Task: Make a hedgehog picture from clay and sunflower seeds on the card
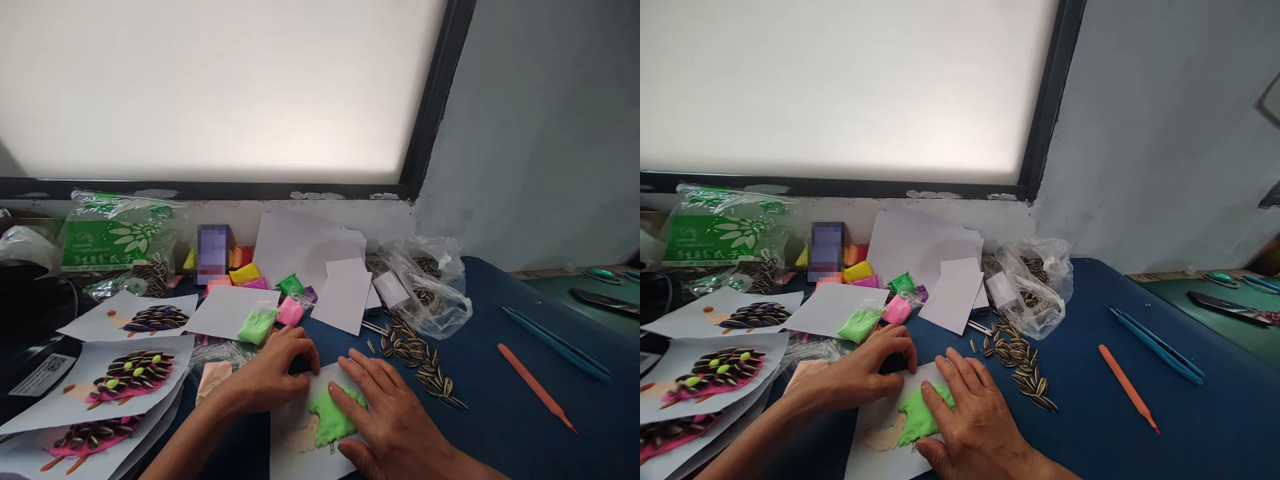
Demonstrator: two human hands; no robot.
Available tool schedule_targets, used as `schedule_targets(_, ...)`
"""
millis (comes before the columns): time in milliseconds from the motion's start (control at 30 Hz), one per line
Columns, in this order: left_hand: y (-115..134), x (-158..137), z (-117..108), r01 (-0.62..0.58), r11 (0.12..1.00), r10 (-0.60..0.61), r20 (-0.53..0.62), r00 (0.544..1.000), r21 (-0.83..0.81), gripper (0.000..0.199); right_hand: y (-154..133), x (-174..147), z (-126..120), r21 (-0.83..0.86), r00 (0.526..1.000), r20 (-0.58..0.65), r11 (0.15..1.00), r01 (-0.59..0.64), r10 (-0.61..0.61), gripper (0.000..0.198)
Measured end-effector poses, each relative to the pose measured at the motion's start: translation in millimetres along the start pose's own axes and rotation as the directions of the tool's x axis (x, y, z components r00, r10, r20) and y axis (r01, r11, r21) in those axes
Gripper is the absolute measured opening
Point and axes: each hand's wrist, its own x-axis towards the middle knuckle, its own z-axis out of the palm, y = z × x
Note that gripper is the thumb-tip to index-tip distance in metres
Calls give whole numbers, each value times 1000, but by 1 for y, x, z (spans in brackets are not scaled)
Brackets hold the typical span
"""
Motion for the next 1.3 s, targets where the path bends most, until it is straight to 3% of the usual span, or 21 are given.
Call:
schedule_targets(133,-4,0,0,-1,998,1,-3,1000,-62,27,0,1,0,-33,997,-70,999,31,-33,50)
schedule_targets(267,-5,1,-1,12,997,-13,-15,1000,-76,29,-1,9,-16,22,995,40,995,96,-97,48)
schedule_targets(467,-6,2,2,-4,998,3,-28,1000,-61,25,5,24,-41,196,982,160,972,-132,101,32)
schedule_targets(667,-6,3,6,-13,996,8,-62,998,-86,20,18,29,-48,340,932,319,897,-281,171,27)
schedule_targets(800,-4,9,13,4,1000,-5,-116,993,-9,13,20,31,-48,360,947,274,895,-265,171,28)
schedule_targets(900,-5,16,19,15,998,-2,-186,982,69,13,21,33,-49,345,957,206,900,-265,203,10)
schedule_targets(1033,-1,20,18,-11,992,32,-165,986,125,14,24,35,-49,231,972,83,945,-233,220,22)
schedule_targets(1133,4,20,15,-10,994,26,-138,990,111,14,25,34,-47,170,979,4,964,-202,205,21)
schedule_targets(1300,2,18,20,-43,997,52,-184,982,56,11,19,31,-46,156,990,6,978,-140,140,21)
